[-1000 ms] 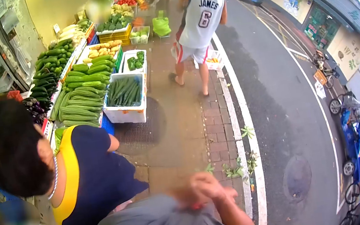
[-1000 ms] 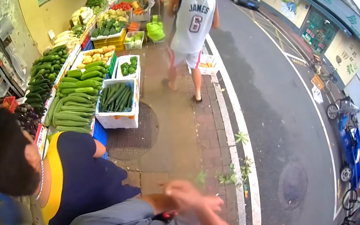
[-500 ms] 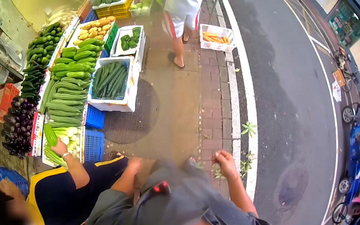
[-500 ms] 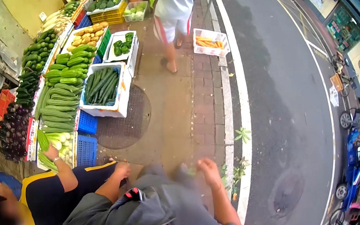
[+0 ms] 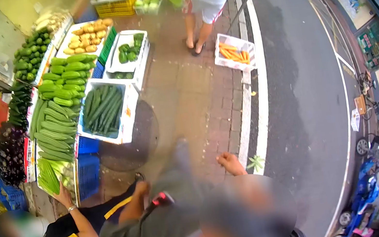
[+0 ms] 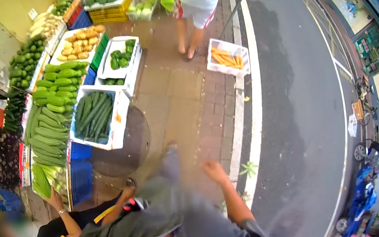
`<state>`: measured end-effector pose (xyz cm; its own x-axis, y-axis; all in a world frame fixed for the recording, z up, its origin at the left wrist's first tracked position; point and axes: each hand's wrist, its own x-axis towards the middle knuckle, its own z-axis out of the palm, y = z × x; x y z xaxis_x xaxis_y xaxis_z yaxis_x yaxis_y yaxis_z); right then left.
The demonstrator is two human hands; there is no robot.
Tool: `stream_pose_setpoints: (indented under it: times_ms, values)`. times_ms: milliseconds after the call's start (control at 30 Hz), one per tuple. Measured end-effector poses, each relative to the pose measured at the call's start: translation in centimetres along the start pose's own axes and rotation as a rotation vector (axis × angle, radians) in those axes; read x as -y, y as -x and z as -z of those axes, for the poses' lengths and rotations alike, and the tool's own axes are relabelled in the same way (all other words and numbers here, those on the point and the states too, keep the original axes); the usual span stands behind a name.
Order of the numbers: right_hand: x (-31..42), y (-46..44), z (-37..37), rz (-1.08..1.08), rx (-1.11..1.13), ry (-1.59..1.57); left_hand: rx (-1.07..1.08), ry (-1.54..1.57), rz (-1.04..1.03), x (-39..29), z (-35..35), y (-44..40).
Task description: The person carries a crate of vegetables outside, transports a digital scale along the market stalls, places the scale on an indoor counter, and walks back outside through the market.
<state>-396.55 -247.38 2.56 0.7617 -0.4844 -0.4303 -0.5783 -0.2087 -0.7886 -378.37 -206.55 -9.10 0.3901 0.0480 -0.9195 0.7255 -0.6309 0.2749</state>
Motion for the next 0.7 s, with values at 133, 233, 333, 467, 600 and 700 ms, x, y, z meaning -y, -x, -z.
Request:
stream_pose_setpoints:
  times_ms: [133,233,333,467,600,700]
  values:
    - [-4.7,-5.9,4.9,-0.049,0.059,0.186,0.16,0.27,-0.252,-13.1,-1.6,-4.3]
    - [-4.3,-11.4,8.6,-0.101,-0.001,0.053,0.08,0.266,-0.283,-27.4,-2.5,-3.9]
    - [-2.9,-18.5,13.3,-0.279,-0.058,-0.08,0.065,0.272,-0.345,-38.7,-4.4,-5.7]
    - [-4.6,-28.0,17.9,-0.341,-0.05,-0.142,0.018,0.354,-0.297,-47.0,-7.9,-8.4]
    - [-9.0,-39.8,24.7,-0.078,0.003,-0.071,0.076,0.197,-0.325,-50.5,-11.2,-9.8]
    - [0.7,-48.6,32.3,-0.392,-0.213,-0.287,0.295,0.39,-0.151,-53.8,-12.3,-8.9]
